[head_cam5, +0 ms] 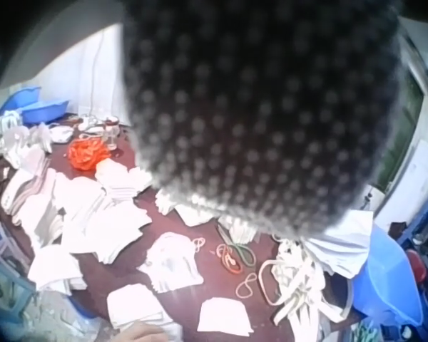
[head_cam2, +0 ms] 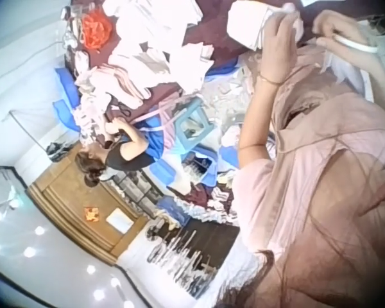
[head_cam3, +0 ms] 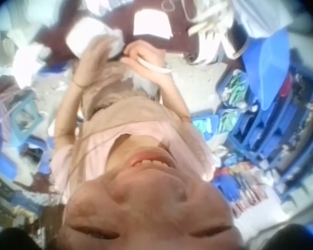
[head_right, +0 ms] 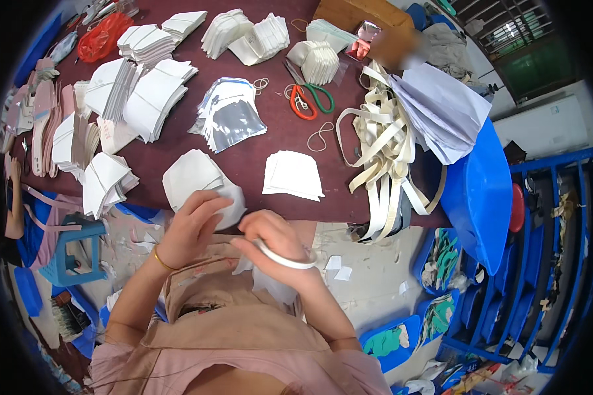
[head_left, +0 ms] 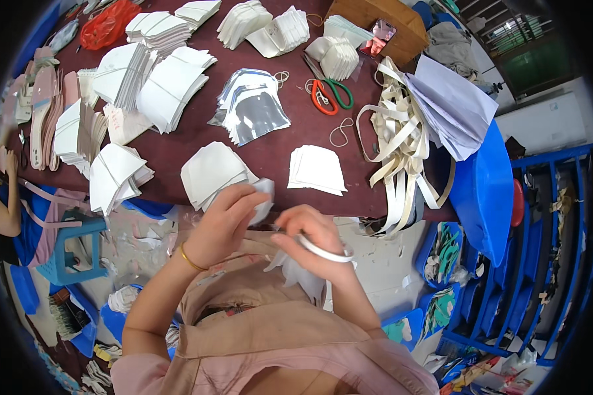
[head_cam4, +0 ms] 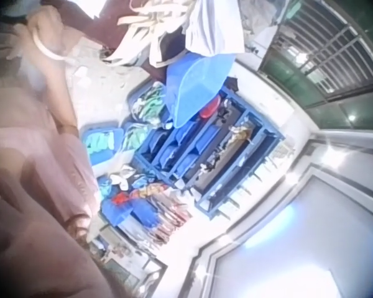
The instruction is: Assemble shoe components by attaching decorative holographic pieces to shoe liners.
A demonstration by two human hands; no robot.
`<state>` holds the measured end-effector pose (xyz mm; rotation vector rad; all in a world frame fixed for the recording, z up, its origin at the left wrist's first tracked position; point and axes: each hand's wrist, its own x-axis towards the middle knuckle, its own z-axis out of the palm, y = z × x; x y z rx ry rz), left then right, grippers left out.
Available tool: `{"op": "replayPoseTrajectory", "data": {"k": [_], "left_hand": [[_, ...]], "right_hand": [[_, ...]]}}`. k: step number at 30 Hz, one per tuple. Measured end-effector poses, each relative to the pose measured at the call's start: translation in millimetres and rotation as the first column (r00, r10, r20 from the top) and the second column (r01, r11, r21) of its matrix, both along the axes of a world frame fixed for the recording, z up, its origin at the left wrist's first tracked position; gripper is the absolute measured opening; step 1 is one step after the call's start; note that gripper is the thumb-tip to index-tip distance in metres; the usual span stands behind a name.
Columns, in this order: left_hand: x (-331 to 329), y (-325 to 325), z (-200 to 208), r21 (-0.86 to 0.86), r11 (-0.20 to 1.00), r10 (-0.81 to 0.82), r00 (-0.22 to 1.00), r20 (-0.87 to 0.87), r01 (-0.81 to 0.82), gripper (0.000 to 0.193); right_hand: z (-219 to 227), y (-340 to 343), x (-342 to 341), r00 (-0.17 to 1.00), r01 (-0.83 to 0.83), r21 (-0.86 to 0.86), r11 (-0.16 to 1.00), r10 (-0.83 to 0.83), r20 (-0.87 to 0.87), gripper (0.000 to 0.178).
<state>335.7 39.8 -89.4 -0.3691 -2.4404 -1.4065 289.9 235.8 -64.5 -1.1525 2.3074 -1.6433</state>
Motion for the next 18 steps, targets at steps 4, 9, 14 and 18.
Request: {"op": "replayPoseTrajectory", "data": {"k": [4, 9, 14, 18], "left_hand": [[-6, 22, 3, 0.676, 0.696, -0.152, 0.87, 0.47, -0.244, 0.025], [-9, 46, -6, 0.668, 0.731, -0.159, 0.918, 0.364, -0.138, 0.02], [-13, 39, -5, 0.256, 0.965, -0.105, 0.974, 0.201, 0.051, 0.018], [-20, 28, -3, 0.392, 0.904, -0.295, 0.913, 0.28, 0.172, 0.017]], "right_hand": [[9, -10, 8, 0.995, 0.098, 0.07, 0.993, -0.098, -0.002, 0.016], [8, -1, 3, 0.972, 0.234, 0.055, 0.971, -0.235, 0.01, 0.025], [17, 3, -5, 0.94, 0.341, 0.264, 0.902, -0.329, -0.09, 0.026], [14, 5, -10, 0.94, 0.332, 0.154, 0.93, -0.315, -0.129, 0.022]]}}
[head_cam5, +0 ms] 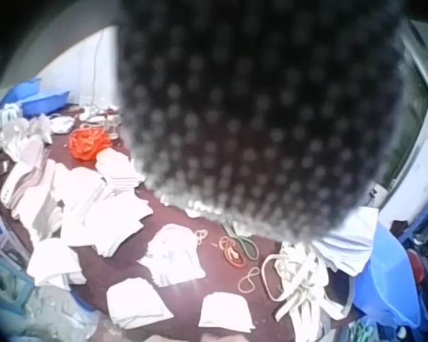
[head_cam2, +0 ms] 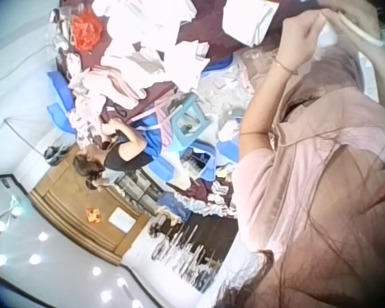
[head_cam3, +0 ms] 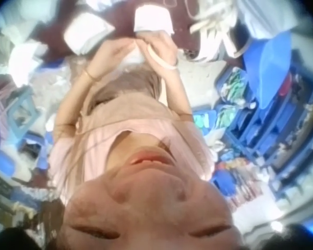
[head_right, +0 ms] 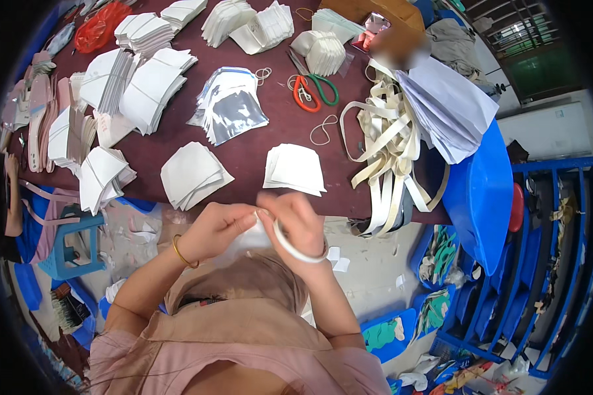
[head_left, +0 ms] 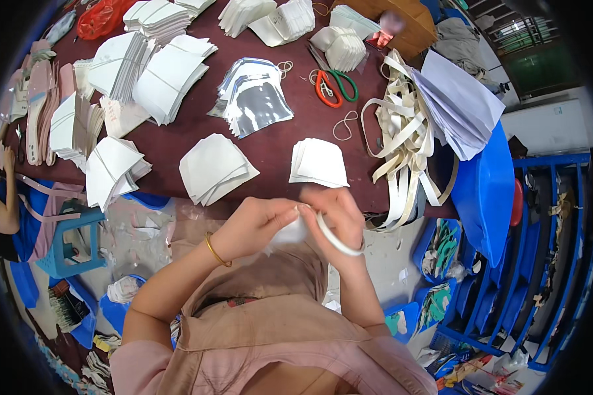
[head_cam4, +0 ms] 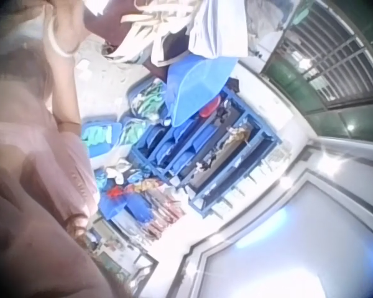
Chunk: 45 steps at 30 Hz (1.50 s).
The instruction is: Assemble shoe components by attaching decorative holographic pieces to shoe liners.
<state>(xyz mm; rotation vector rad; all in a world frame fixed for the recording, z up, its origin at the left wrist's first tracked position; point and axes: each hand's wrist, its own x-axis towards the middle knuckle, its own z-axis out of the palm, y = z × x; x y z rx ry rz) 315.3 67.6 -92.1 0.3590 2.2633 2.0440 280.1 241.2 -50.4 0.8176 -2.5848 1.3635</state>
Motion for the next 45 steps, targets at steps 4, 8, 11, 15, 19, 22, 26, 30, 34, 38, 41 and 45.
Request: {"op": "replayPoseTrajectory", "data": {"k": [4, 8, 11, 15, 19, 22, 26, 30, 34, 38, 41, 45], "left_hand": [[-4, -3, 10, 0.675, 0.703, -0.215, 0.839, 0.5, -0.223, 0.024], [-5, 8, -8, 0.471, 0.85, -0.057, 0.85, 0.523, -0.233, 0.027], [-39, 0, -23, 0.431, 0.815, 0.172, 0.872, 0.459, -0.388, 0.025], [-76, 31, -29, 0.489, 0.809, 0.131, 0.911, 0.392, -0.326, 0.025], [-107, 64, -55, 0.42, 0.853, 0.163, 0.924, 0.346, -0.309, 0.025], [-113, 66, -64, 0.304, 0.888, 0.213, 0.895, 0.392, -0.344, 0.028], [-117, 48, -70, -0.177, 0.817, 0.436, 0.789, -0.432, -0.549, 0.036], [-155, -29, -45, -0.536, 0.511, 0.335, 0.73, -0.595, -0.672, 0.04], [-176, -52, -42, -0.826, 0.29, 0.325, 0.861, -0.391, -0.484, 0.032], [-180, -54, -32, -0.892, 0.248, 0.252, 0.914, -0.318, -0.379, 0.033], [-183, -70, -40, -0.755, 0.375, 0.259, 0.843, -0.471, -0.537, 0.019], [-183, -91, -39, -0.437, 0.599, 0.416, 0.727, -0.547, -0.671, 0.006]], "right_hand": [[-5, 0, -5, 0.93, -0.155, 0.119, 0.981, 0.186, -0.318, 0.02], [-3, 11, 1, 0.925, -0.235, 0.08, 0.969, 0.248, -0.287, 0.021], [4, 53, 24, 0.992, -0.129, -0.437, 0.89, 0.113, -0.063, 0.024], [31, 110, 36, 1.0, 0.002, -0.634, 0.773, -0.02, -0.02, 0.028], [19, 110, 37, 0.995, 0.048, -0.543, 0.839, -0.087, -0.046, 0.025], [6, 94, 33, 0.998, 0.004, -0.525, 0.851, -0.034, -0.046, 0.021], [-2, 79, 22, 0.999, -0.03, -0.474, 0.88, 0.02, -0.026, 0.015], [-2, 67, 17, 0.998, -0.045, -0.409, 0.912, 0.056, 0.017, 0.017], [-14, 52, 16, 0.993, -0.112, -0.287, 0.951, 0.121, 0.012, 0.017], [-20, 30, 16, 0.993, -0.064, -0.205, 0.977, 0.082, 0.079, 0.021], [-25, 24, 14, 0.992, -0.023, -0.17, 0.985, 0.044, 0.12, 0.022], [-33, 22, 10, 0.95, 0.061, -0.11, 0.992, -0.024, 0.311, 0.022]]}}
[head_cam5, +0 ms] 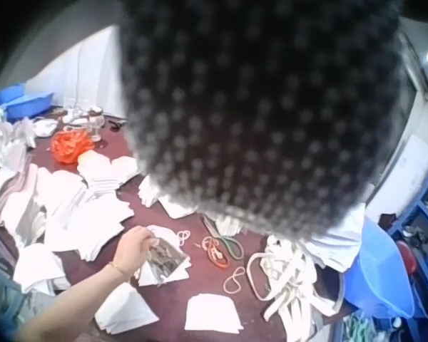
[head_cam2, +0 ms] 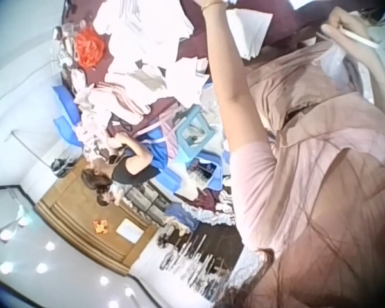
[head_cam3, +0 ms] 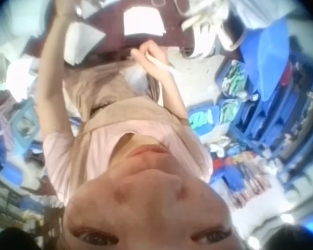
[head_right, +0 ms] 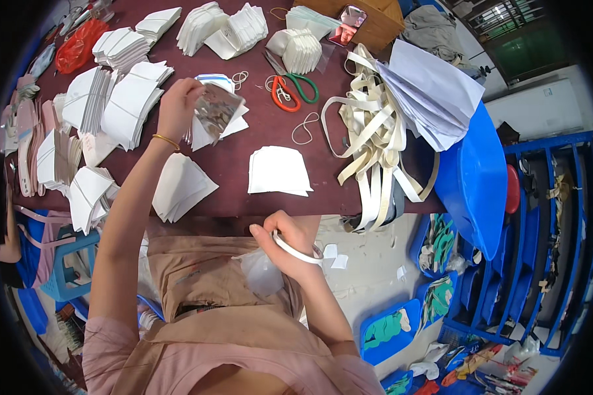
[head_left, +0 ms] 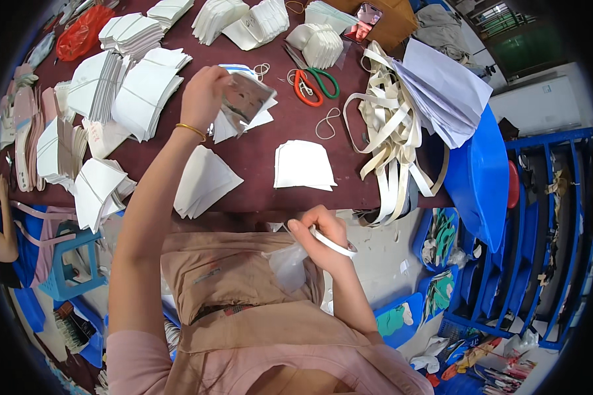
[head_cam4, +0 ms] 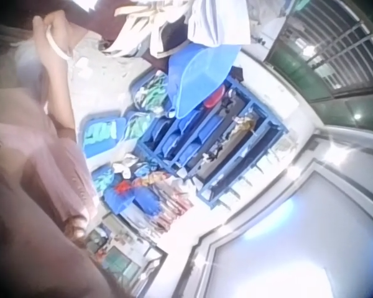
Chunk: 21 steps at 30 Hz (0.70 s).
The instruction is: Assemble shoe components by attaching decorative holographic pieces to shoe liners.
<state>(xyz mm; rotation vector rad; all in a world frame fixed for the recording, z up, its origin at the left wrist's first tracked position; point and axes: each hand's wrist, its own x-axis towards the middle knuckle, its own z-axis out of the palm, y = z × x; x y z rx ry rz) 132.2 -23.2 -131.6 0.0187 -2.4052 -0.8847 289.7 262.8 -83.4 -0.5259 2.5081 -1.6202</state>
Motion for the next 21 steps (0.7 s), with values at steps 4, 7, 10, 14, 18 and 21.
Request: {"op": "replayPoseTrajectory", "data": {"k": [4, 7, 10, 14, 18, 21], "left_hand": [[15, 7, 30, 0.074, 0.991, -0.102, 0.989, -0.103, 0.11, 0.006], [62, 23, 56, -0.036, 0.916, -0.399, 0.899, -0.181, 0.399, 0.011], [116, 42, 72, 0.262, 0.772, -0.59, 0.806, -0.04, 0.579, 0.02], [141, 66, 46, 0.822, 0.236, -0.624, 0.729, -0.281, 0.519, 0.034], [164, 92, 43, 0.955, 0.228, -0.455, 0.888, -0.067, 0.189, 0.042], [166, 94, 37, 0.999, -0.004, -0.38, 0.924, 0.047, -0.053, 0.039]], "right_hand": [[-7, -14, -21, 0.999, 0.039, -0.003, 0.999, -0.039, 0.027, 0.023], [1, -21, -37, 0.991, 0.071, -0.049, 0.996, -0.076, -0.109, 0.035], [19, -24, -48, 0.931, -0.023, -0.008, 1.0, 0.019, -0.363, 0.038], [15, -35, -33, 0.806, -0.253, 0.044, 0.966, 0.236, -0.544, 0.025], [9, -49, -21, 0.756, -0.252, 0.179, 0.951, 0.309, -0.577, 0.029], [11, -40, -17, 0.934, -0.318, -0.228, 0.92, 0.262, -0.242, 0.028]]}}
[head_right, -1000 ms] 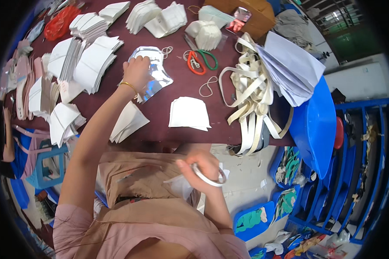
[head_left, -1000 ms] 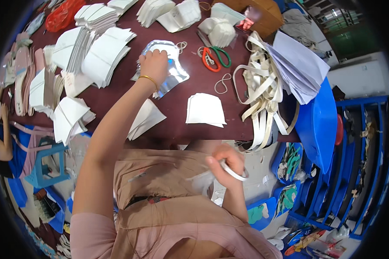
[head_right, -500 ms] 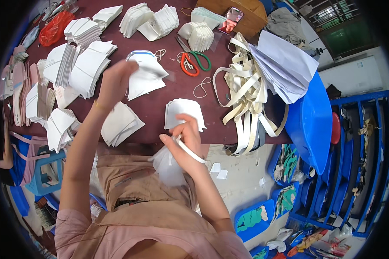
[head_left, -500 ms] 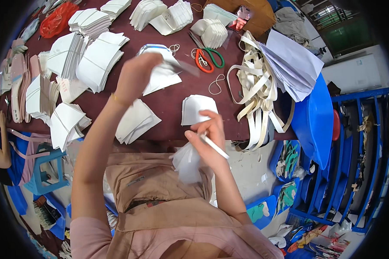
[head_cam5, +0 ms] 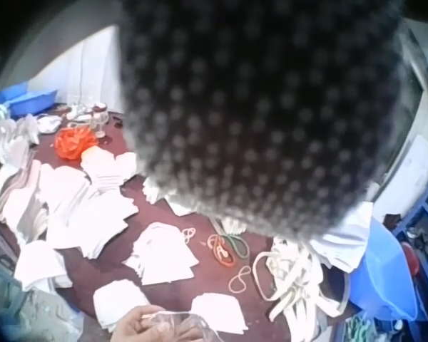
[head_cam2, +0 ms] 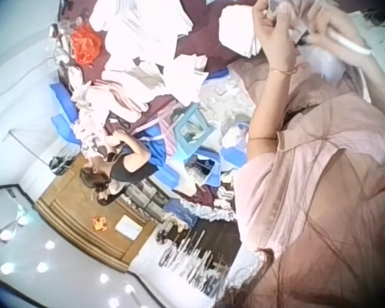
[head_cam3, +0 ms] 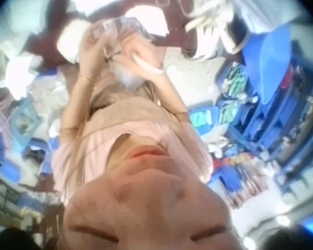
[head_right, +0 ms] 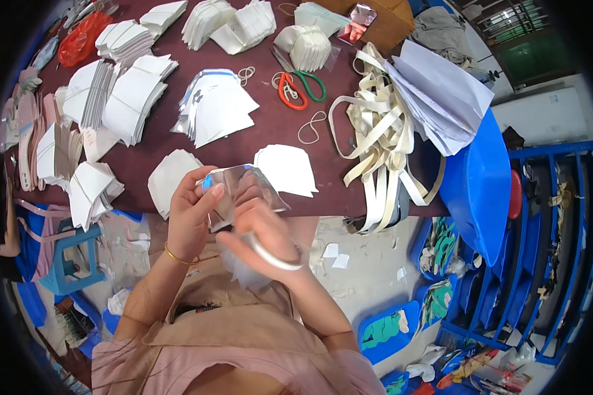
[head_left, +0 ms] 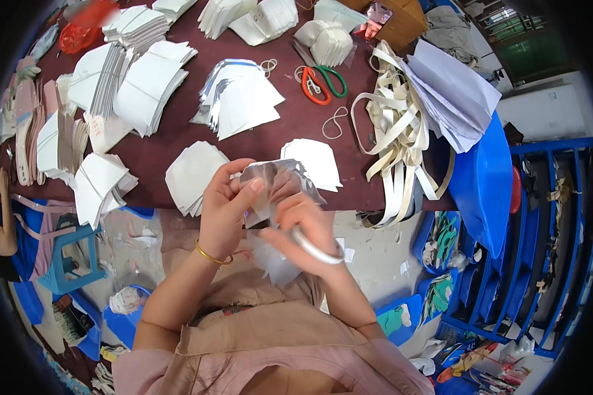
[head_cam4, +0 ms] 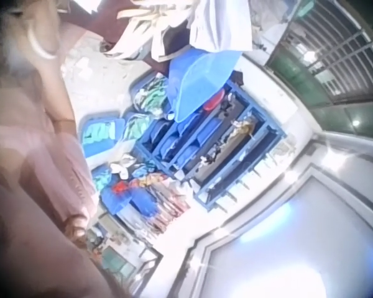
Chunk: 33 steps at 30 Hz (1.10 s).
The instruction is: Assemble shoe components by attaching decorative holographic pieces to shoe liners.
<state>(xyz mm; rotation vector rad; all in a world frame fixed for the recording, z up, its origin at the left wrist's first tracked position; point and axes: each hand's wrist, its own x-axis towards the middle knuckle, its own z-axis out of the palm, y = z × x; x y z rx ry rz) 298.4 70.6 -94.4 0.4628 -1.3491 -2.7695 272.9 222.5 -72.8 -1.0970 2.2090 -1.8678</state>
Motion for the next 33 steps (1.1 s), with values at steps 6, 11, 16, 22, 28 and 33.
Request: {"op": "replayPoseTrajectory", "data": {"k": [6, 11, 16, 22, 28, 33], "left_hand": [[4, -1, 8, 0.044, 0.918, -0.394, 0.919, -0.032, 0.395, 0.026], [3, -9, 13, -0.076, 0.912, -0.41, 0.907, -0.096, 0.404, 0.025], [10, -6, 8, -0.181, 0.92, -0.381, 0.903, -0.2, 0.348, 0.023], [7, -3, 8, -0.204, 0.905, -0.404, 0.903, -0.146, 0.372, 0.024], [6, 3, 5, -0.137, 0.907, -0.415, 0.902, -0.116, 0.399, 0.028], [3, 6, 3, -0.148, 0.917, -0.389, 0.912, -0.132, 0.37, 0.03]], "right_hand": [[7, 13, -6, 0.968, 0.23, 0.223, 0.947, -0.247, 0.053, 0.034], [9, 16, -4, 0.986, 0.129, 0.22, 0.967, -0.149, 0.076, 0.032], [10, 26, -3, 0.987, 0.033, 0.202, 0.979, -0.064, 0.148, 0.029], [10, 32, -3, 0.989, 0.003, 0.151, 0.989, -0.026, 0.148, 0.025], [6, 39, -3, 0.965, 0.033, 0.125, 0.992, -0.065, 0.254, 0.017], [11, 38, -4, 0.984, 0.039, 0.174, 0.984, -0.068, 0.162, 0.02]]}}
